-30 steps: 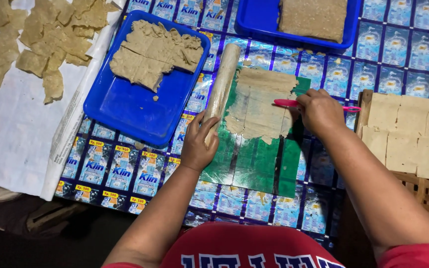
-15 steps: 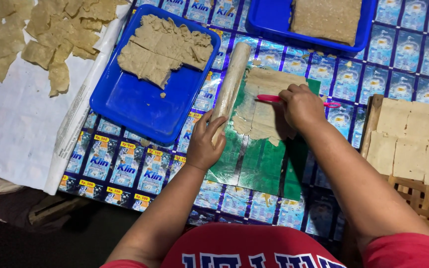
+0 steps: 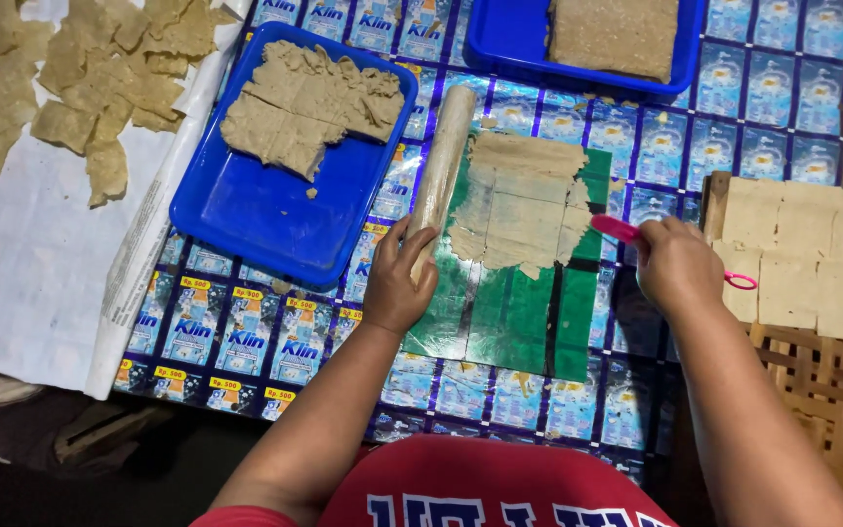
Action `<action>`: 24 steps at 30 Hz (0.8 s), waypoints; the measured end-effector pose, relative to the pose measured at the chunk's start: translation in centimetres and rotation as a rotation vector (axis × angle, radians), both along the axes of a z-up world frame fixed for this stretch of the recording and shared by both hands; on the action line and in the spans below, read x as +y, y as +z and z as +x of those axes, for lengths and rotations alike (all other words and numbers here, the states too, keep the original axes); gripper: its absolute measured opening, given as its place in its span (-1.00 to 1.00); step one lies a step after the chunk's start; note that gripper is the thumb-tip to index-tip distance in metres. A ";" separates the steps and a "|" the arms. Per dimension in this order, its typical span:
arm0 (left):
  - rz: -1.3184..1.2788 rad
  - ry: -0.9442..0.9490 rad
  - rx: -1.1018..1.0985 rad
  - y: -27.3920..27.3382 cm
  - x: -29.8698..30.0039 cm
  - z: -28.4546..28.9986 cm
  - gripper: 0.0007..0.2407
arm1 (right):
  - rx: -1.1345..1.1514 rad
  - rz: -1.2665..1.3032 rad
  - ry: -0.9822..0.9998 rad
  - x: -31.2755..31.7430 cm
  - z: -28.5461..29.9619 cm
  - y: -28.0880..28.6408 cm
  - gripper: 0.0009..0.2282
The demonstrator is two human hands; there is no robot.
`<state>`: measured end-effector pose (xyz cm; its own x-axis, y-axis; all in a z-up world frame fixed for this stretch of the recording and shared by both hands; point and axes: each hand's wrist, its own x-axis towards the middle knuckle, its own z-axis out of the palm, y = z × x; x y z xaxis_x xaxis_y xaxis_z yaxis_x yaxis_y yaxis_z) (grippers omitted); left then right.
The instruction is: Rolling out dough into flat sheets, cutting them into squares with a scraper, and arranging them on a woven tray.
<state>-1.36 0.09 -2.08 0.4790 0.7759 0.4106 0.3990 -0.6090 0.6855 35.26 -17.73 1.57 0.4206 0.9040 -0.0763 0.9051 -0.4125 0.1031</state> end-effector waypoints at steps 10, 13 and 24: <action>0.046 0.005 -0.010 -0.7 0.1 0.1 -0.63 | 0.059 -0.048 0.087 -0.5 -3.3 1.9 -0.93; 0.049 0.005 -0.010 -0.8 0.0 0.1 -0.64 | 0.033 -0.037 0.121 0.1 -3.8 1.6 -0.94; 0.040 0.010 -0.007 -0.7 0.0 0.0 -0.63 | 0.020 0.044 0.203 1.9 -5.3 0.4 -0.95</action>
<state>-1.31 0.08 -2.73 0.4686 0.7634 0.4446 0.4007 -0.6322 0.6631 29.96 -15.88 2.01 0.2288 0.9726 -0.0414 0.9717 -0.2256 0.0707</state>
